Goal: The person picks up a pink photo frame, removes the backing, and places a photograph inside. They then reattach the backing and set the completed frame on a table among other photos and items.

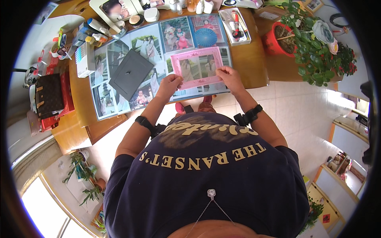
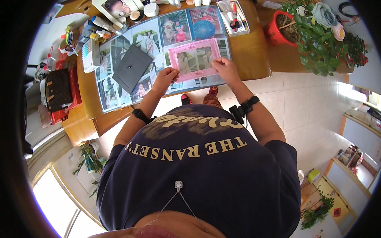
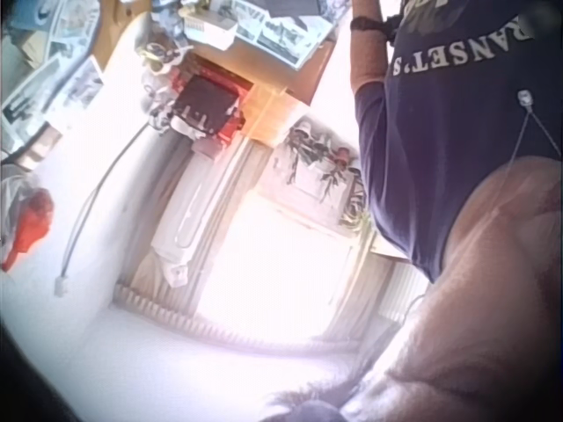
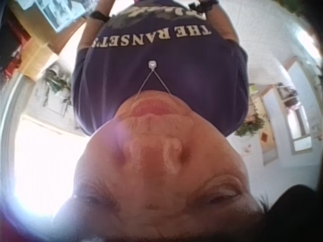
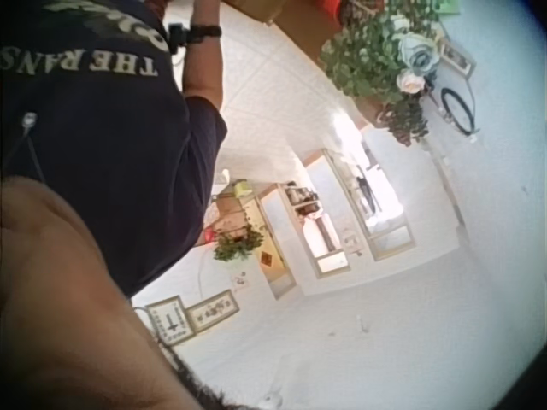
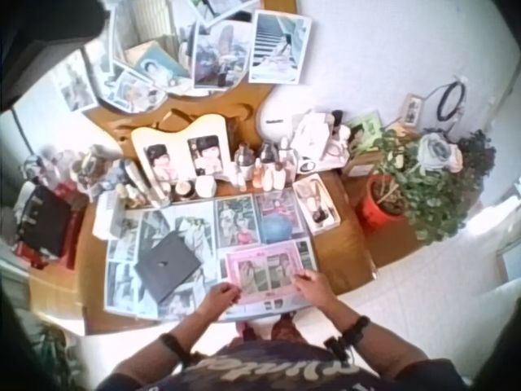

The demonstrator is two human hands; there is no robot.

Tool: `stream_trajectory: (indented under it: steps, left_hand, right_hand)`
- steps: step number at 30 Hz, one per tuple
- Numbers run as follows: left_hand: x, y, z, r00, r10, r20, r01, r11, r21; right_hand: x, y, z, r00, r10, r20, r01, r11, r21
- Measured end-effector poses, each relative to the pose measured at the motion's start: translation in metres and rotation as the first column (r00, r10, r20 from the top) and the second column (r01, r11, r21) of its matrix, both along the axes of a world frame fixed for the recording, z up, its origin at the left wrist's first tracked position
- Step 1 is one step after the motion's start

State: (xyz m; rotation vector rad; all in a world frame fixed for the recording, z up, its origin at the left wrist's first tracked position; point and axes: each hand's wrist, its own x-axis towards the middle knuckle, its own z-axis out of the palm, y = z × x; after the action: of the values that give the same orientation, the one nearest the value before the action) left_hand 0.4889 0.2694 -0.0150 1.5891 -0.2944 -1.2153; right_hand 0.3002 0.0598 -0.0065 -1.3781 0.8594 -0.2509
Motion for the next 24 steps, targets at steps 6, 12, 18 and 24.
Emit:
stream_trajectory:
  steps: [6, 12, 18, 24]
  left_hand:
    - [0.003, 0.01, 0.013, 0.998, 0.053, -0.035, -0.054, 0.998, -0.044]
    - [0.008, 0.032, 0.023, 0.991, 0.097, -0.089, -0.112, 0.976, -0.187]
    - [0.008, 0.061, 0.027, 0.978, 0.206, -0.043, -0.21, 0.95, -0.229]
    - [0.01, 0.108, 0.032, 0.966, 0.26, -0.005, -0.253, 0.934, -0.253]
  right_hand:
    - [0.001, 0.001, 0.017, 0.997, 0.073, 0.002, -0.073, 0.996, 0.045]
    - [0.001, 0.01, 0.036, 0.984, 0.177, 0.013, -0.177, 0.983, 0.058]
    - [0.012, 0.019, 0.041, 0.953, 0.304, 0.009, -0.303, 0.953, -0.021]
    - [0.03, 0.038, 0.045, 0.895, 0.443, 0.049, -0.434, 0.891, -0.134]
